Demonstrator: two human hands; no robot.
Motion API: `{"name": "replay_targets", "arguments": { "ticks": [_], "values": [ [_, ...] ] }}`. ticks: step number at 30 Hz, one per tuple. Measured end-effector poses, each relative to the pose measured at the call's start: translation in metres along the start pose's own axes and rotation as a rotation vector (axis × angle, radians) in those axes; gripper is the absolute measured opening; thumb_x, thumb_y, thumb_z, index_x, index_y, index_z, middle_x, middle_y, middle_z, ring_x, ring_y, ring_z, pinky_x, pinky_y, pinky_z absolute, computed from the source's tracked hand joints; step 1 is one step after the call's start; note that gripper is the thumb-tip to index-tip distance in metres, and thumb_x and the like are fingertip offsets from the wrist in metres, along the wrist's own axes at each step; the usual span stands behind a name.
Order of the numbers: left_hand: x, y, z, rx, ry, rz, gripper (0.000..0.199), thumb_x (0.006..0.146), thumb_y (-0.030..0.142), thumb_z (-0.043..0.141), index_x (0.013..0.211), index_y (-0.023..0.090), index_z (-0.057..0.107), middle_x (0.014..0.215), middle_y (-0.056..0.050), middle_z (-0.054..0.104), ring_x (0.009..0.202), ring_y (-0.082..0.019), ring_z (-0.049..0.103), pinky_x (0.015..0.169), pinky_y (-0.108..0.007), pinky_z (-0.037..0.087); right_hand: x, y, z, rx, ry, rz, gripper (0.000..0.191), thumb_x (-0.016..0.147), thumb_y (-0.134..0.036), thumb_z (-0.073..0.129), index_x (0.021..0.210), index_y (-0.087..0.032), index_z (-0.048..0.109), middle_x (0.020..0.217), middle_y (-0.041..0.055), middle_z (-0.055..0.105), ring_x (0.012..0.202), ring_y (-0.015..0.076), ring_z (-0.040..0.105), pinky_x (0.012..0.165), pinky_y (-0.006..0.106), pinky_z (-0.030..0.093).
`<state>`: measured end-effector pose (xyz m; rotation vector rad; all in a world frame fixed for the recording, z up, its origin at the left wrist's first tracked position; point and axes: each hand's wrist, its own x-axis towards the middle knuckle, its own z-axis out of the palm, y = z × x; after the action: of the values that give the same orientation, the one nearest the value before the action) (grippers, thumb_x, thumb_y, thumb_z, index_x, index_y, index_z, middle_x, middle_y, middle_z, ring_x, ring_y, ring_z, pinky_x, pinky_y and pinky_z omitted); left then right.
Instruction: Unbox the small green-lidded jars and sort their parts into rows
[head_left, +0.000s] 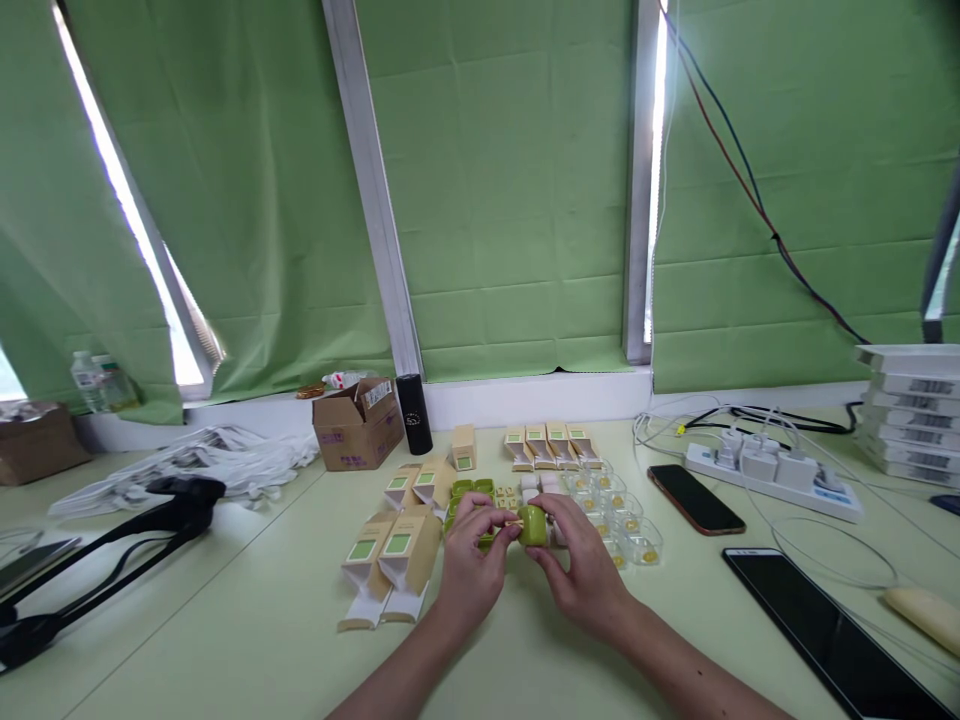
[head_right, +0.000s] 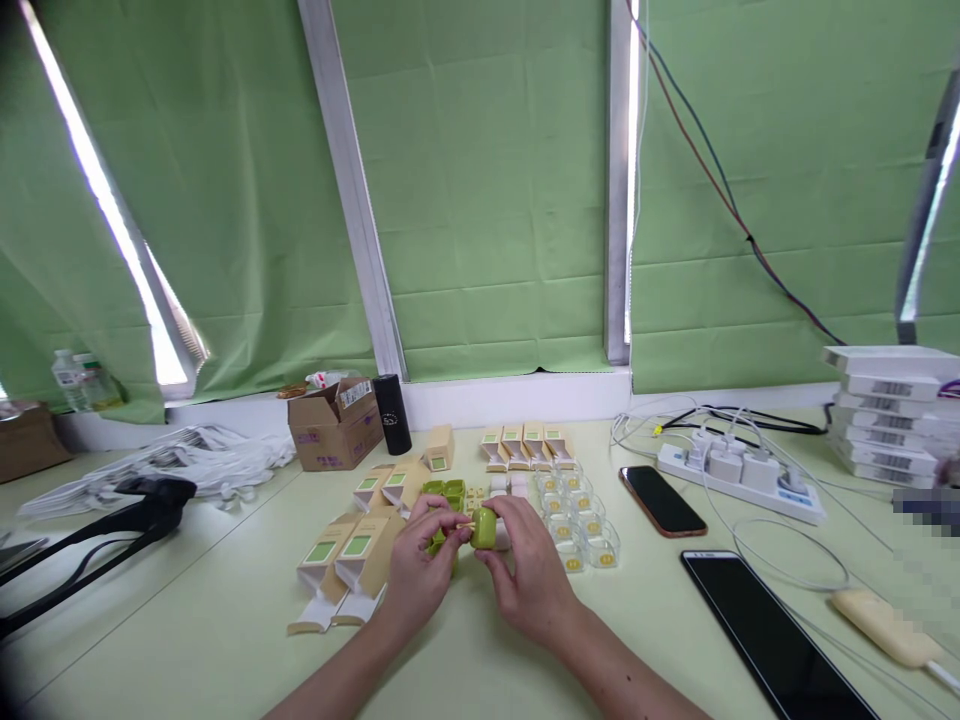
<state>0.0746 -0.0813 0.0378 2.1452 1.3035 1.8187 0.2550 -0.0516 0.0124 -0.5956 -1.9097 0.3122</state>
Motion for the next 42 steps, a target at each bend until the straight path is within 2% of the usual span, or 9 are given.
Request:
{"name": "replay_targets", "arguments": {
  "ticks": [17, 19, 22, 26, 30, 34, 39, 42],
  "values": [
    [-0.001, 0.000, -0.001, 0.030, -0.041, 0.023, 0.013, 0.091, 0.020, 0.065, 0.083, 0.021, 0.075, 0.077, -0.005, 0.069, 0.089, -0.023, 0.061, 0.074, -0.033, 0.054, 0.000, 0.002, -0.002, 0.002, -0.021, -0.033, 0.050, 0.090, -0.012, 0.058, 0.138, -0.024, 0.051, 0.129, 0.0126, 0.063, 0.122, 0.0283, 0.061, 0.102, 0.043, 0.057],
    [-0.001, 0.000, -0.001, 0.031, -0.034, 0.012, 0.012, 0.092, 0.021, 0.065, 0.086, 0.021, 0.075, 0.080, -0.006, 0.068, 0.090, -0.024, 0.061, 0.074, -0.033, 0.055, 0.001, 0.000, -0.001, 0.043, 0.005, -0.009, 0.050, 0.089, -0.011, 0.058, 0.137, -0.025, 0.052, 0.129, 0.0123, 0.063, 0.123, 0.0281, 0.061, 0.101, 0.043, 0.058],
    [0.000, 0.004, -0.003, 0.039, -0.047, -0.010, 0.011, 0.092, 0.025, 0.066, 0.096, 0.021, 0.074, 0.089, -0.009, 0.069, 0.099, -0.027, 0.060, 0.078, -0.038, 0.057, 0.005, -0.007, 0.000, 0.149, 0.034, 0.061, 0.050, 0.089, -0.010, 0.056, 0.136, -0.027, 0.054, 0.134, 0.0124, 0.059, 0.118, 0.0261, 0.064, 0.091, 0.038, 0.063],
    [0.002, 0.011, -0.007, 0.058, -0.084, -0.054, 0.023, 0.090, 0.032, 0.070, 0.111, 0.022, 0.071, 0.102, -0.012, 0.069, 0.112, -0.032, 0.056, 0.092, -0.048, 0.056, 0.009, -0.016, -0.002, 0.220, 0.033, 0.090, 0.052, 0.088, -0.006, 0.053, 0.135, -0.029, 0.059, 0.133, 0.0118, 0.056, 0.114, 0.0238, 0.066, 0.082, 0.033, 0.064],
    [0.004, 0.012, -0.005, 0.006, -0.115, -0.137, 0.035, 0.089, 0.041, 0.072, 0.119, 0.024, 0.071, 0.117, -0.014, 0.065, 0.122, -0.032, 0.054, 0.099, -0.050, 0.053, 0.009, -0.017, -0.004, 0.175, -0.009, 0.050, 0.053, 0.088, -0.005, 0.055, 0.135, -0.029, 0.061, 0.132, 0.0121, 0.055, 0.118, 0.0256, 0.063, 0.089, 0.037, 0.064],
    [0.003, 0.010, -0.002, -0.077, -0.169, -0.190, 0.035, 0.091, 0.041, 0.070, 0.121, 0.023, 0.071, 0.117, -0.013, 0.063, 0.121, -0.031, 0.056, 0.101, -0.050, 0.052, 0.008, -0.014, -0.004, 0.125, -0.043, 0.000, 0.054, 0.092, -0.009, 0.054, 0.141, -0.031, 0.058, 0.135, 0.0114, 0.052, 0.125, 0.0260, 0.059, 0.101, 0.041, 0.060],
    [0.002, 0.009, -0.003, -0.104, -0.169, -0.166, 0.037, 0.088, 0.035, 0.073, 0.124, 0.024, 0.071, 0.120, -0.013, 0.064, 0.122, -0.032, 0.056, 0.101, -0.051, 0.052, 0.008, -0.012, -0.006, 0.076, 0.017, 0.024, 0.058, 0.091, -0.010, 0.055, 0.145, -0.029, 0.047, 0.137, 0.0129, 0.052, 0.128, 0.0280, 0.056, 0.103, 0.045, 0.058],
    [0.002, 0.008, -0.003, -0.090, -0.173, -0.125, 0.041, 0.086, 0.027, 0.076, 0.126, 0.026, 0.071, 0.122, -0.013, 0.067, 0.126, -0.033, 0.053, 0.104, -0.052, 0.050, 0.008, -0.011, -0.007, 0.037, 0.034, -0.006, 0.055, 0.090, -0.008, 0.054, 0.142, -0.026, 0.048, 0.136, 0.0143, 0.053, 0.130, 0.0294, 0.055, 0.105, 0.049, 0.056]
  ]
}}
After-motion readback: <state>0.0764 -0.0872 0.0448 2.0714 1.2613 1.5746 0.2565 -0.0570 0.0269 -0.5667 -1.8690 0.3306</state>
